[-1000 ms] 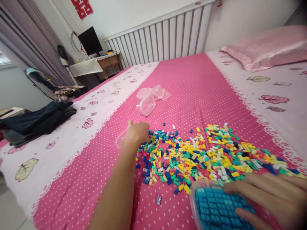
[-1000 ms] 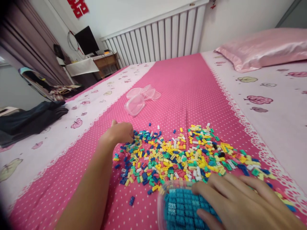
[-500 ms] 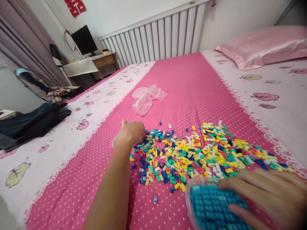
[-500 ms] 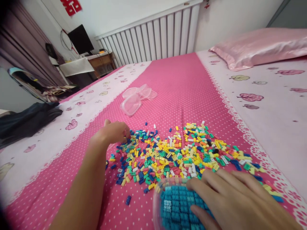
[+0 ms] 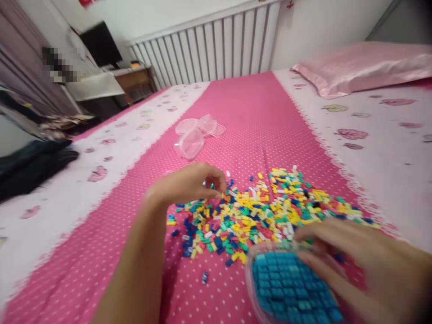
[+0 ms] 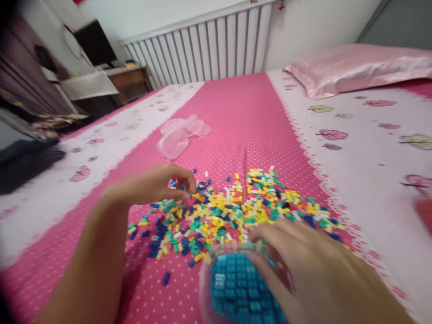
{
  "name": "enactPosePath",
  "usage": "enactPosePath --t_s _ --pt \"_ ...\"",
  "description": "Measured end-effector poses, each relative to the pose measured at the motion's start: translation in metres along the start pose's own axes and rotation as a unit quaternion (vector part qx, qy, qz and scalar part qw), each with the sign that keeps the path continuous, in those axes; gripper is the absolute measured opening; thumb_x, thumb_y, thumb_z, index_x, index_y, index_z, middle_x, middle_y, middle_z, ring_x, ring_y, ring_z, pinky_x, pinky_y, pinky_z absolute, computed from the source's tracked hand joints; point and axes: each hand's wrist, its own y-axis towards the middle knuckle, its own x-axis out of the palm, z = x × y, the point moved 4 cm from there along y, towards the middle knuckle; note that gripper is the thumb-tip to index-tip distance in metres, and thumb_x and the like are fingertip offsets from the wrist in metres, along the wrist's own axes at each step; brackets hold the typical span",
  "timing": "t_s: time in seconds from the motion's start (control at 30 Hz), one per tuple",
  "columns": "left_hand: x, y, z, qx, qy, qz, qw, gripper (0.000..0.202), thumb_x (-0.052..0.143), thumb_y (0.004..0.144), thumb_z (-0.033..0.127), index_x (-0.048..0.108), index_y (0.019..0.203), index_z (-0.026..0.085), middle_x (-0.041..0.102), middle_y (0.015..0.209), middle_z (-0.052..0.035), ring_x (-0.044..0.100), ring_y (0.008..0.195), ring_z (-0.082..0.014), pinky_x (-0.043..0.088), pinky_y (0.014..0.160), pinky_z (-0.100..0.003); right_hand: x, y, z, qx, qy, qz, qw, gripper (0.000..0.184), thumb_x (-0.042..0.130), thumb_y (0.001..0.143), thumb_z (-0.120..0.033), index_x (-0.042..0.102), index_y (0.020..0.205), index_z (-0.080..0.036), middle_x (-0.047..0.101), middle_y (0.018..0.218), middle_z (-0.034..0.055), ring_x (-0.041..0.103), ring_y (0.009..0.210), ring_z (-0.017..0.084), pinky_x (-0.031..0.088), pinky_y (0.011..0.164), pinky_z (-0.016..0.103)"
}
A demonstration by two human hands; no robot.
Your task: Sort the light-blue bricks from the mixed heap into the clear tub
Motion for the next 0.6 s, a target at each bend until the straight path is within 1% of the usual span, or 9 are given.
enactPosePath --t_s 0.03,0.07,0.1,0.2,0.3,0.4,0.47,0.53,0.6 --pt "0.003 0.006 0.014 0.055 -0.045 -0.006 0.997 0.019 0.061 0.085 0.033 0.071 0.092 0.018 0.075 0.091 -0.0035 0.065 0.082 -0.0125 0.049 0.076 -0.024 -0.01 0.005 0.001 0.05 -0.009 0.012 0.999 0.02 0.058 0.091 -0.043 0.067 0.104 -0.031 0.077 0.097 0.0004 0.074 0.078 0.026 0.056 0.062 0.039" --pt "0.006 0.012 0.027 0.085 -0.077 0.006 0.993 0.021 0.063 0.084 0.035 0.072 0.093 0.018 0.075 0.094 -0.0041 0.066 0.084 -0.0135 0.05 0.078 -0.024 -0.02 0.01 -0.001 0.072 -0.003 0.01 0.997 0.018 0.062 0.088 -0.041 0.069 0.102 -0.031 0.077 0.096 -0.0006 0.074 0.075 0.025 0.056 0.061 0.038" --pt "0.009 0.018 0.039 0.106 -0.104 0.025 0.989 0.023 0.065 0.083 0.037 0.074 0.095 0.02 0.076 0.094 -0.0041 0.066 0.086 -0.0147 0.051 0.08 -0.025 -0.027 0.016 -0.005 0.063 0.032 -0.015 0.997 0.018 0.066 0.085 -0.038 0.07 0.102 -0.031 0.078 0.094 -0.0022 0.075 0.073 0.023 0.057 0.06 0.035" --pt "0.022 0.034 0.069 0.126 -0.151 0.065 0.978 0.028 0.067 0.078 0.044 0.076 0.088 0.02 0.075 0.085 -0.0031 0.068 0.091 -0.0184 0.05 0.082 -0.028 -0.048 0.03 -0.008 0.131 0.102 0.018 0.986 0.01 0.073 0.081 -0.029 0.073 0.091 -0.028 0.078 0.081 -0.0049 0.075 0.07 0.019 0.06 0.062 0.03" --pt "0.031 0.04 0.09 0.156 -0.153 0.103 0.97 0.037 0.062 0.078 0.049 0.074 0.085 0.014 0.071 0.074 -0.0013 0.066 0.098 -0.0207 0.046 0.086 -0.031 -0.056 0.034 -0.01 0.162 0.17 0.031 0.972 0.009 0.077 0.078 -0.026 0.074 0.086 -0.025 0.077 0.076 -0.0065 0.074 0.065 0.015 0.061 0.062 0.023" --pt "0.035 0.04 0.099 0.19 -0.157 0.133 0.96 0.033 0.066 0.076 0.044 0.073 0.08 0.012 0.067 0.065 0.0004 0.064 0.097 -0.0194 0.044 0.089 -0.032 -0.061 0.03 -0.009 0.15 0.2 0.048 0.967 0.01 0.079 0.076 -0.023 0.074 0.085 -0.027 0.076 0.073 -0.0088 0.073 0.061 0.012 0.059 0.056 0.018" --pt "0.037 0.039 0.099 0.185 -0.156 0.134 0.961 0.034 0.066 0.075 0.045 0.072 0.079 0.012 0.067 0.066 -0.0001 0.064 0.097 -0.0198 0.045 0.088 -0.031 -0.063 0.027 -0.007 0.138 0.216 0.047 0.966 0.012 0.078 0.077 -0.02 0.075 0.085 -0.028 0.074 0.071 -0.0095 0.071 0.058 0.011 0.057 0.052 0.016" --pt "0.038 0.039 0.097 0.173 -0.157 0.126 0.964 0.036 0.065 0.075 0.049 0.072 0.078 0.014 0.069 0.071 -0.0005 0.066 0.097 -0.0204 0.046 0.087 -0.031 -0.063 0.026 -0.006 0.134 0.236 0.031 0.962 0.012 0.077 0.079 -0.02 0.075 0.086 -0.03 0.074 0.071 -0.0088 0.071 0.057 0.011 0.057 0.051 0.016" --pt "0.039 0.038 0.096 0.184 -0.169 0.115 0.962 0.033 0.068 0.073 0.048 0.073 0.077 0.016 0.069 0.073 0.0009 0.067 0.092 -0.019 0.046 0.083 -0.029 -0.061 0.027 -0.003 0.137 0.257 0.004 0.957 0.009 0.077 0.08 -0.025 0.076 0.088 -0.03 0.075 0.073 -0.0071 0.072 0.059 0.013 0.06 0.053 0.019"
